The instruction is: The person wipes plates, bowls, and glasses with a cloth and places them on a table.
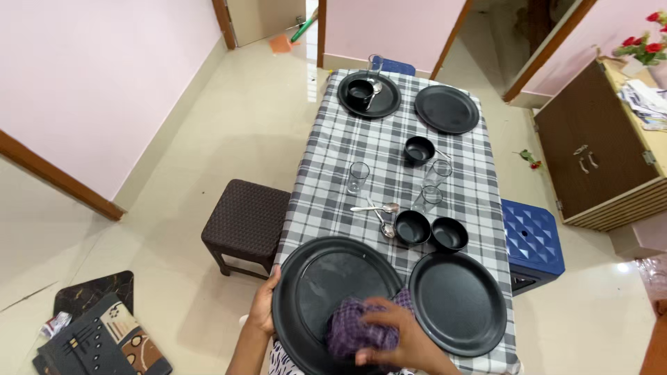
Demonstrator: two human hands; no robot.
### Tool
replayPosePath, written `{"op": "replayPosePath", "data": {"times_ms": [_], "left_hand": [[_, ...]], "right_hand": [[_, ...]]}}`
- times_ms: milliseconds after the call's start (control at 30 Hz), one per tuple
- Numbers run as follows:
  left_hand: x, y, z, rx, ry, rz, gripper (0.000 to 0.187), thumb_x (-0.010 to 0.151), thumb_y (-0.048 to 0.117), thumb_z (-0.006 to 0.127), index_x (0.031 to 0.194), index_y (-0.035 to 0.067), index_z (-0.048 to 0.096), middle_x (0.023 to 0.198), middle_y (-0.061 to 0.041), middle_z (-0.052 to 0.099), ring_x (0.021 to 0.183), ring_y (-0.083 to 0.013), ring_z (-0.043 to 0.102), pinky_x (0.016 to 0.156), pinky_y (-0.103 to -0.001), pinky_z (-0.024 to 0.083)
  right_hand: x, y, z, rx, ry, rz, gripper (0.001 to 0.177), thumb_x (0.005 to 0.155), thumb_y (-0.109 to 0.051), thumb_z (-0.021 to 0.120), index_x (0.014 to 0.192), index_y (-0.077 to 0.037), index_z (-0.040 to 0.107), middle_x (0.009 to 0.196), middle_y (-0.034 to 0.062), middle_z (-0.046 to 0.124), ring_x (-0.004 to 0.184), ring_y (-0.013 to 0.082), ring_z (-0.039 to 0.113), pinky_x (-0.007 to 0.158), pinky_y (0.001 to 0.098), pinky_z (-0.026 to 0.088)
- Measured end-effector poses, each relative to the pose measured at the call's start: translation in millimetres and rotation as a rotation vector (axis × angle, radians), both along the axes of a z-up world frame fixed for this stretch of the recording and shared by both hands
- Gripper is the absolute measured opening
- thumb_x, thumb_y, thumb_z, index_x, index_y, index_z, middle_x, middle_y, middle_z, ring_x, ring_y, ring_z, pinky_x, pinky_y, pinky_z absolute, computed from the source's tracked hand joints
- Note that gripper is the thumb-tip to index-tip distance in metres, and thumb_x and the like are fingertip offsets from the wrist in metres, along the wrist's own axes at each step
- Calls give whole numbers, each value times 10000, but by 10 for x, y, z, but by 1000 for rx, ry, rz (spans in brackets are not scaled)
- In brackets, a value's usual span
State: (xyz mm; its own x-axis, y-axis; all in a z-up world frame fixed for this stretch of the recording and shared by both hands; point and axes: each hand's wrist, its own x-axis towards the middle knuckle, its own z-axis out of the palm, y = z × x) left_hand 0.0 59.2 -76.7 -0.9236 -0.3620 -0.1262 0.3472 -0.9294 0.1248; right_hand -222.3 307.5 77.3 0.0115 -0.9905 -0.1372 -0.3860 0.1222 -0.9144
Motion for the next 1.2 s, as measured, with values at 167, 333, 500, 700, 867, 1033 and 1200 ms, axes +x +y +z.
{"op": "replayPosePath", "data": {"times_ms": [167,333,500,700,867,1033,1200], "left_hand": [[-354,361,458,-250,-459,238,453,1032,356,468,1235,-18,622,1123,-167,731,946,-278,744,824,-444,629],[-587,728,507,-645,-455,410,445,1053,282,488,1335,-40,608,1160,-88,728,1011,-148,701,898,-302,576],[-289,890,1210,-1152,-769,378,484,1062,315,512,1406,-4,628,627,27,451,550,-53,384,491,-240,312],[-207,566,1538,-1128,-668,632,502,1057,326,509,1334,-62,664,582,57,461,492,-24,313,445,-244,235],[-336,432,1510,-1187,-664,508,491,1073,345,509,1336,-52,629,681,22,631,588,-26,513,504,-229,429],[-197,519,1597,-1350,-581,425,497,1082,325,507,1406,-44,583,692,-10,657,594,-37,562,521,-227,430],[-46,365,1690,-1420,-530,428,528,1073,309,508,1455,-49,578,569,-6,537,491,-45,466,461,-238,339]], "right_hand": [[397,-334,-530,-496,307,-192,682,956,-325,734,1503,5,496,1641,239,378,1540,496,259,1209,655,182],[408,-840,-236,-797,613,-229,363,882,-304,750,1177,-112,663,1500,162,532,1465,455,374,1203,629,246],[-120,-1295,-224,-773,427,-853,316,980,-231,652,1187,8,630,1368,202,595,1304,405,565,1147,456,409],[461,-1257,-880,-621,177,-1002,407,969,-256,666,1256,21,585,1399,253,538,1296,382,529,1088,412,391],[878,-1238,-624,-986,426,-694,208,933,-182,671,1071,-28,653,1385,269,535,1326,404,530,1151,496,342],[65,-1665,-40,-905,489,-841,224,943,-146,679,1102,11,692,1206,207,632,1138,341,620,969,400,493],[-285,-1970,-417,-465,-395,-1185,516,1009,-398,598,1361,-21,577,1140,128,641,1023,246,596,879,381,483]]}}
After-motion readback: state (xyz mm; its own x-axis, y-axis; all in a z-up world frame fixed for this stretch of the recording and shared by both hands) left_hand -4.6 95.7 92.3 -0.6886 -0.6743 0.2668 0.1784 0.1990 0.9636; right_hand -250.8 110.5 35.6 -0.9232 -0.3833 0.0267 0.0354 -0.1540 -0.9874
